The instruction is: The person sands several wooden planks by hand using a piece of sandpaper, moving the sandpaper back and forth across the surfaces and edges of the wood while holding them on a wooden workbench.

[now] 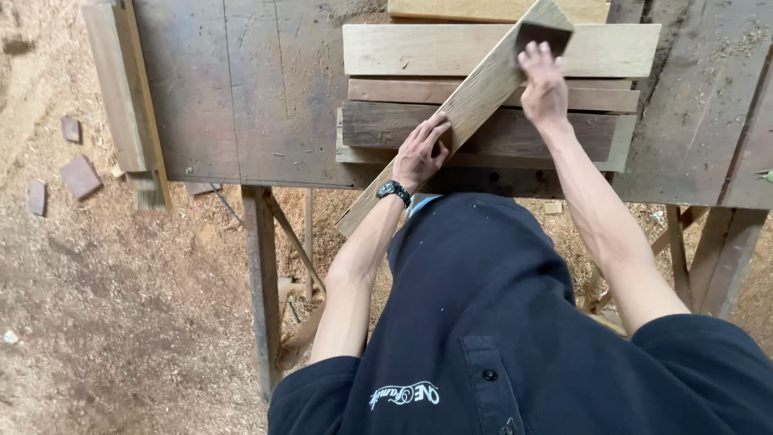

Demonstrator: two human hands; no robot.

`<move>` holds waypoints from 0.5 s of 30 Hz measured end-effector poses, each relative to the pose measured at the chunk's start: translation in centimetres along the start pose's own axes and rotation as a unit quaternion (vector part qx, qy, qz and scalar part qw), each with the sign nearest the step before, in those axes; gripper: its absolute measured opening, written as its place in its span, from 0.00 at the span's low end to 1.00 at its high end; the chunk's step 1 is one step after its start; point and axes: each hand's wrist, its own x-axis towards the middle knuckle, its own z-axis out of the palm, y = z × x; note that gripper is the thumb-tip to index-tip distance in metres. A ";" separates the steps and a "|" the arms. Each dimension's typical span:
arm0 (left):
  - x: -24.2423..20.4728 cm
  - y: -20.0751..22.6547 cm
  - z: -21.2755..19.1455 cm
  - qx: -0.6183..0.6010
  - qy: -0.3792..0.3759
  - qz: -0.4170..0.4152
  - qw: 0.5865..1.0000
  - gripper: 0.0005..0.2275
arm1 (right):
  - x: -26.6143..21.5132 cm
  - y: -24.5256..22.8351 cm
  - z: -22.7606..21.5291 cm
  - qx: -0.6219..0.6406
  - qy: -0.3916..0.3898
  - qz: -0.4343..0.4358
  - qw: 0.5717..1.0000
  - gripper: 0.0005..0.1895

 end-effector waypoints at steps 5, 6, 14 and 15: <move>-0.2 -0.6 0.2 0.007 -0.006 0.006 1.000 0.19 | -0.9 -1.0 3.4 0.058 0.114 0.014 0.992 0.24; -0.1 -0.6 0.3 0.007 -0.006 0.008 1.000 0.19 | -2.1 -2.5 4.2 0.008 0.083 0.029 0.996 0.22; -0.5 -0.9 0.7 0.008 -0.008 0.004 1.000 0.19 | -3.9 -2.3 1.1 -0.011 -0.174 -0.031 0.984 0.31; -0.5 -0.9 0.8 0.010 -0.007 0.003 1.000 0.19 | -2.6 -0.9 0.6 0.010 -0.180 0.032 0.983 0.29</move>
